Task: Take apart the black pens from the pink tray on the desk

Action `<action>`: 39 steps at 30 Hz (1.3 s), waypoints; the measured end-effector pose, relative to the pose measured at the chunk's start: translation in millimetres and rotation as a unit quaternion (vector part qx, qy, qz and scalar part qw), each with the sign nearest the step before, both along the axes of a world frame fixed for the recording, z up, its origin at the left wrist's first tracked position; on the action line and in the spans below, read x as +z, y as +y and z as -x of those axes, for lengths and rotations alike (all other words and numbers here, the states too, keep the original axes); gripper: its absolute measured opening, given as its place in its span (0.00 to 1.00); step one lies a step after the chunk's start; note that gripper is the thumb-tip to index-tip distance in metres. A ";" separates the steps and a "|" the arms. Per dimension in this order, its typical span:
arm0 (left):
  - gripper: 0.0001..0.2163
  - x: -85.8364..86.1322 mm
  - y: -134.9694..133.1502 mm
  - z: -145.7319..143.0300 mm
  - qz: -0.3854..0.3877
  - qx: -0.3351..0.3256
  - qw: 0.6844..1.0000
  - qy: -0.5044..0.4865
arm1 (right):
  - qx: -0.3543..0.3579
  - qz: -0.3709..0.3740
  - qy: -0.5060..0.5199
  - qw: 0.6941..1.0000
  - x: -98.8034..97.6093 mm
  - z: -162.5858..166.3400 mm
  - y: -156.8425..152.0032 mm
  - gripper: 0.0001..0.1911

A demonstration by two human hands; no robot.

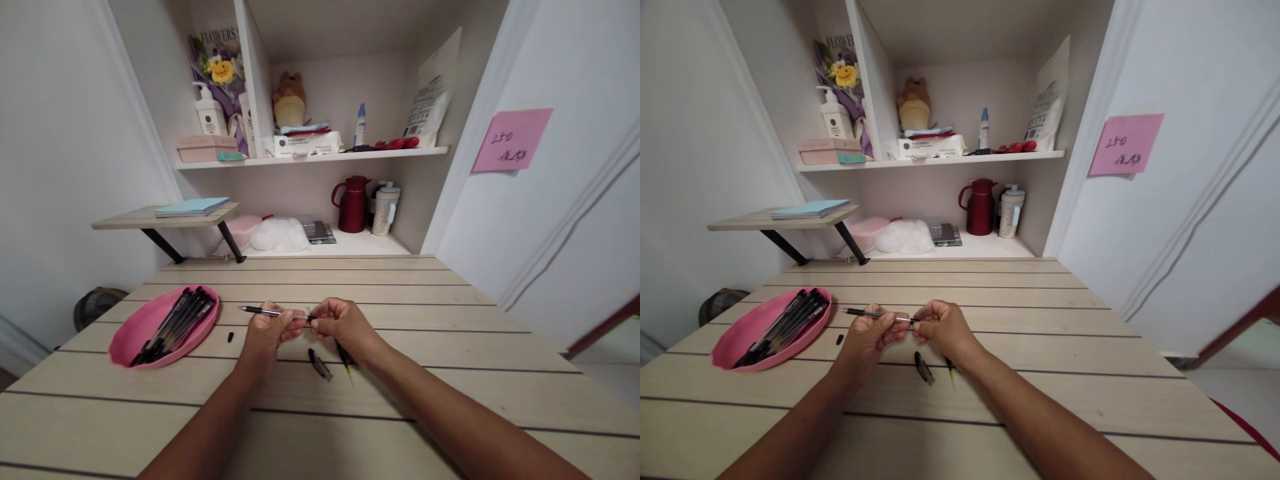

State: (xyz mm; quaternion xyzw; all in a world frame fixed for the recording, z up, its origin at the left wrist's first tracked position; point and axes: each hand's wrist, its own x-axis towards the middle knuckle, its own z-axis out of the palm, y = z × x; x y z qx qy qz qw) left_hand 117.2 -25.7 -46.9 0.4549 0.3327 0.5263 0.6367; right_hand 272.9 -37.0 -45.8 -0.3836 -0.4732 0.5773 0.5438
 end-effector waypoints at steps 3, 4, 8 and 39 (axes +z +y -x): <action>0.09 1.2 0.0 -0.1 0.004 0.002 1.000 0.002 | -0.002 -0.021 -0.013 1.000 -3.0 -0.2 1.8 0.11; 0.09 1.6 0.2 -0.1 0.005 0.004 1.000 0.003 | -0.002 -0.027 -0.016 1.000 -3.9 0.0 2.1 0.11; 0.08 2.4 0.6 0.1 0.014 0.006 1.000 0.015 | -0.015 -0.038 -0.017 0.999 -4.4 2.4 1.3 0.10; 0.08 8.3 -7.0 -0.2 -0.014 -0.015 1.000 -0.003 | -0.127 -0.335 -0.532 0.767 1.4 3.2 -20.1 0.06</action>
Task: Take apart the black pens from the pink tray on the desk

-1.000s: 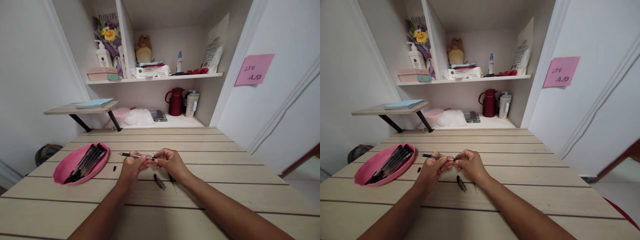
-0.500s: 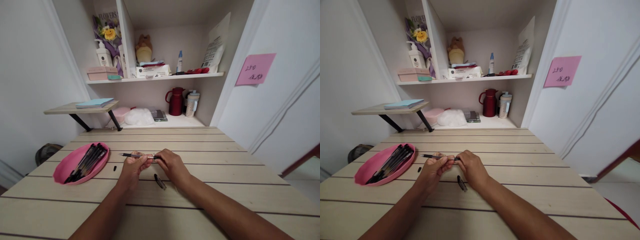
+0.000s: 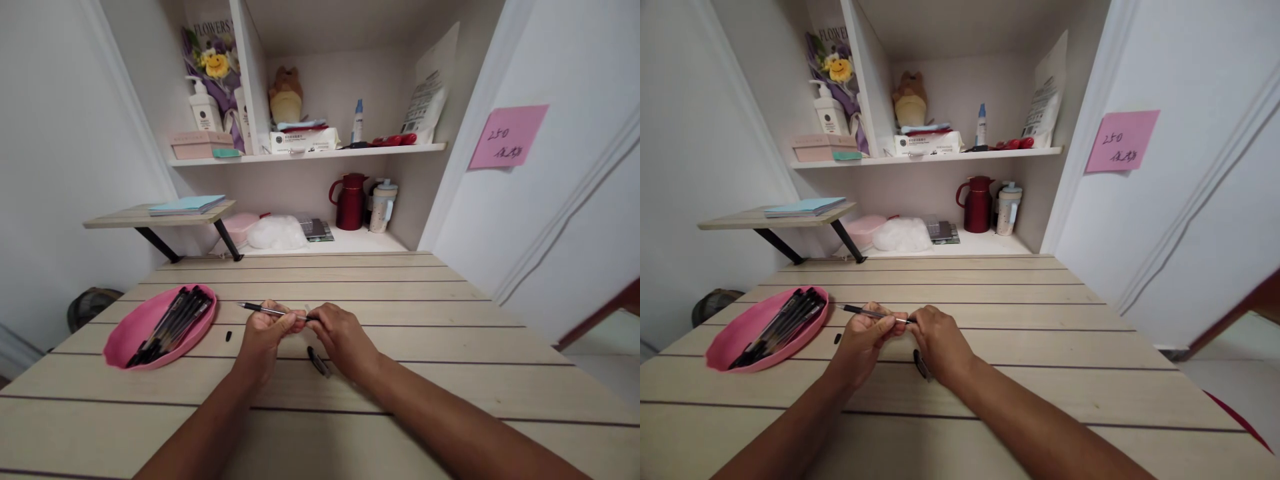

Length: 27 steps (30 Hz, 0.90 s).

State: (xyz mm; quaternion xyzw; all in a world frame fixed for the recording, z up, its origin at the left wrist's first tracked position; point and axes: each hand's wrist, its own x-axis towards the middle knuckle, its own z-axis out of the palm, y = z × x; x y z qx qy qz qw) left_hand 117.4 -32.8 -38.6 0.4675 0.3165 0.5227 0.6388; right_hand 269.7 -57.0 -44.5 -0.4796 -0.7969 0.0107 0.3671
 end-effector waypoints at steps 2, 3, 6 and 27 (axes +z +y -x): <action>0.07 1.2 1.5 0.9 -0.002 -0.003 1.000 0.007 | 0.014 0.027 0.048 0.998 4.6 0.9 1.0 0.07; 0.07 1.8 2.5 1.5 -0.001 -0.005 1.000 0.006 | 0.024 0.042 0.066 0.997 8.4 0.6 2.0 0.06; 0.08 3.1 4.9 4.2 0.004 -0.005 1.000 -0.010 | 0.051 0.090 0.098 0.990 22.7 -7.5 7.0 0.08; 0.11 -2.9 5.8 6.3 0.090 -0.096 0.991 0.038 | -0.135 0.304 -0.031 0.943 -16.2 -55.7 2.1 0.14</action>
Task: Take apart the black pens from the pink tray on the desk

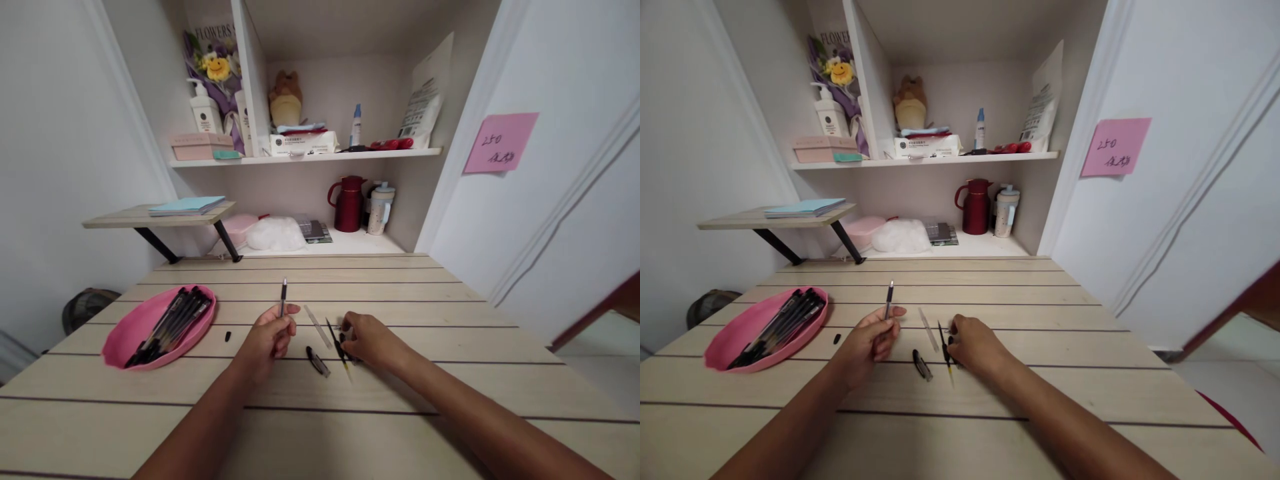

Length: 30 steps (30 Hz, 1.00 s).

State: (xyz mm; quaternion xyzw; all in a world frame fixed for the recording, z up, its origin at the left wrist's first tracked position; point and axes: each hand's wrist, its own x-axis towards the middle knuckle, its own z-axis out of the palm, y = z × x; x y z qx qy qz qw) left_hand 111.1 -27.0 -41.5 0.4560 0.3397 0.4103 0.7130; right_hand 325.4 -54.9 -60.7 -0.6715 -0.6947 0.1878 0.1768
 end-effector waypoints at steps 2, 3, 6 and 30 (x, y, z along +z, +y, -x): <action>0.12 0.0 0.4 -0.2 0.000 -0.008 1.000 0.014 | -0.004 0.003 -0.003 1.000 0.3 -0.3 -1.1 0.15; 0.12 0.1 0.4 -0.3 -0.006 -0.008 1.000 0.018 | -0.006 0.004 -0.004 1.000 1.4 -1.3 -1.3 0.16; 0.11 -0.4 0.3 -0.7 -0.032 0.008 0.999 0.038 | -0.005 -0.009 -0.010 1.000 7.3 -7.8 0.2 0.11; 0.11 -15.2 -3.2 -11.8 -0.116 -0.049 0.969 0.212 | -0.064 -0.100 0.641 0.758 24.7 15.5 23.4 0.19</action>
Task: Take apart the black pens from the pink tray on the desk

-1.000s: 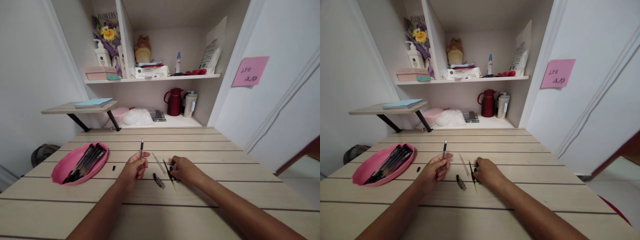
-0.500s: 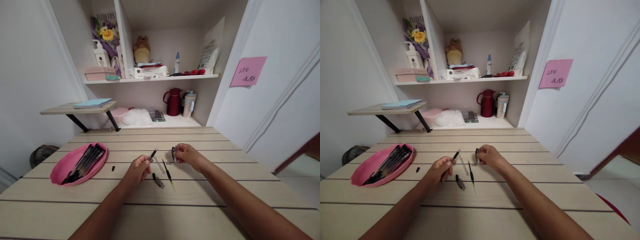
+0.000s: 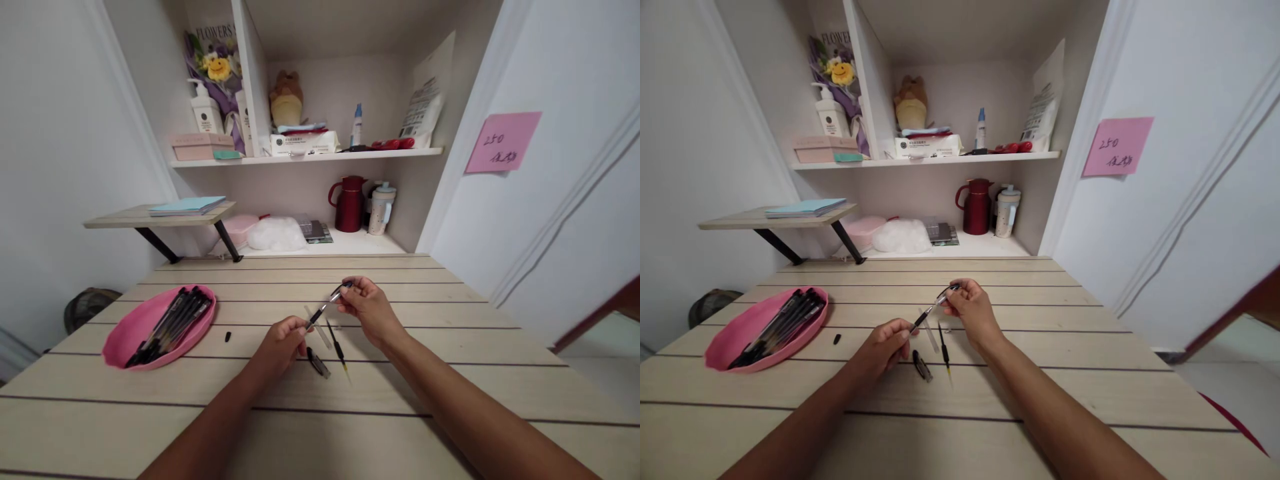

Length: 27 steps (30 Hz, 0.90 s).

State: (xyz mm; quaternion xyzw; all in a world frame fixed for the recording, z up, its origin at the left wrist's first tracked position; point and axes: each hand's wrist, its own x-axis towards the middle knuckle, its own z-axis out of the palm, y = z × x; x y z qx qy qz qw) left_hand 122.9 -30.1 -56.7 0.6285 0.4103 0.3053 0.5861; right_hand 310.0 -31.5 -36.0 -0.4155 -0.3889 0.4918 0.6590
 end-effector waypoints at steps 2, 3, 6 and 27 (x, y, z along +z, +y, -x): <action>0.11 -0.6 0.0 -0.4 0.001 -0.001 1.000 0.004 | 0.011 0.001 -0.008 1.000 -1.5 1.0 -0.5 0.19; 0.11 -0.8 -0.3 -0.8 0.001 -0.001 1.000 0.006 | 0.023 0.003 -0.014 1.000 -2.7 2.2 -1.0 0.19; 0.11 -0.8 -1.6 -1.8 -0.001 -0.001 1.000 0.010 | 0.060 0.010 -0.030 0.998 -7.2 8.3 -3.4 0.18; 0.07 0.9 -7.0 -7.3 -0.034 0.003 0.999 0.010 | 0.079 0.002 -0.120 0.990 -15.5 25.5 -11.9 0.17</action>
